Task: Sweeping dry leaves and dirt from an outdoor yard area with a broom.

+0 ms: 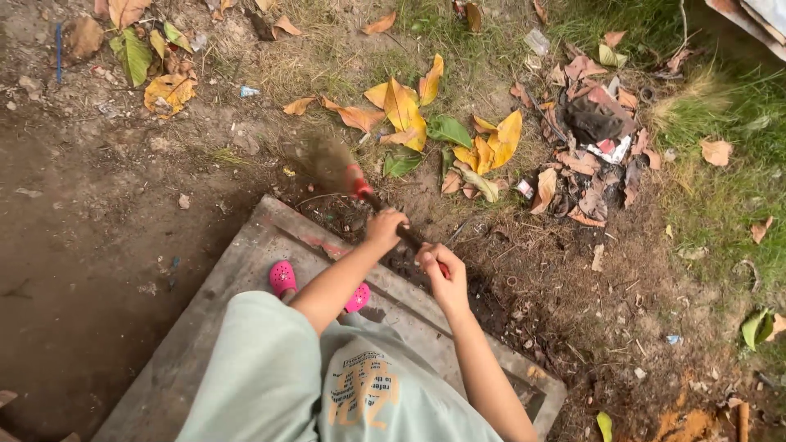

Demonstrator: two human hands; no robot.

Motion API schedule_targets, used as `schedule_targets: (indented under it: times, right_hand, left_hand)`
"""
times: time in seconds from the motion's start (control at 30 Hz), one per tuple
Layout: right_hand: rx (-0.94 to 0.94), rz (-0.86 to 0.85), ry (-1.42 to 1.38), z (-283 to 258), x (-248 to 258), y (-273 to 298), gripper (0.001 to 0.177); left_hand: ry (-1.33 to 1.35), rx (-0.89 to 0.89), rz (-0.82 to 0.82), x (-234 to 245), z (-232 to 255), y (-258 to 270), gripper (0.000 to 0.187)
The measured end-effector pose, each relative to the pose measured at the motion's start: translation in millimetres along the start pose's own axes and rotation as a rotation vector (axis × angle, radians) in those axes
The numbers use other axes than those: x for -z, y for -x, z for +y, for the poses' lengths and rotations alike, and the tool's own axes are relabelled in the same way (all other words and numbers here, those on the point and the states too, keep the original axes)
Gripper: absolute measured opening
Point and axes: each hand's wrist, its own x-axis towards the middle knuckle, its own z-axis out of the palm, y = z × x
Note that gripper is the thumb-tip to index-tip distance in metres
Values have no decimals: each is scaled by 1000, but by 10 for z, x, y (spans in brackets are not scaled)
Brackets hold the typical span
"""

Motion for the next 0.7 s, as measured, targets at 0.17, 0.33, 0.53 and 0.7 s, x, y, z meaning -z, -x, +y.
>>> schedule_targets:
  times: [0.17, 0.33, 0.53, 0.7]
  right_hand:
    - [60, 175, 498, -591, 487, 186, 18]
    - [238, 302, 425, -1664, 894, 769, 12]
    - [725, -109, 284, -713, 3091, 1497, 32]
    - [710, 50, -558, -1568, 1121, 618, 40]
  left_hand:
    - [286, -208, -1, -263, 1176, -373, 10]
    - [266, -452, -23, 326, 2188, -2, 19]
    - [461, -782, -69, 815, 2263, 706, 20]
    - [448, -560, 6, 1315, 1527, 1065, 20]
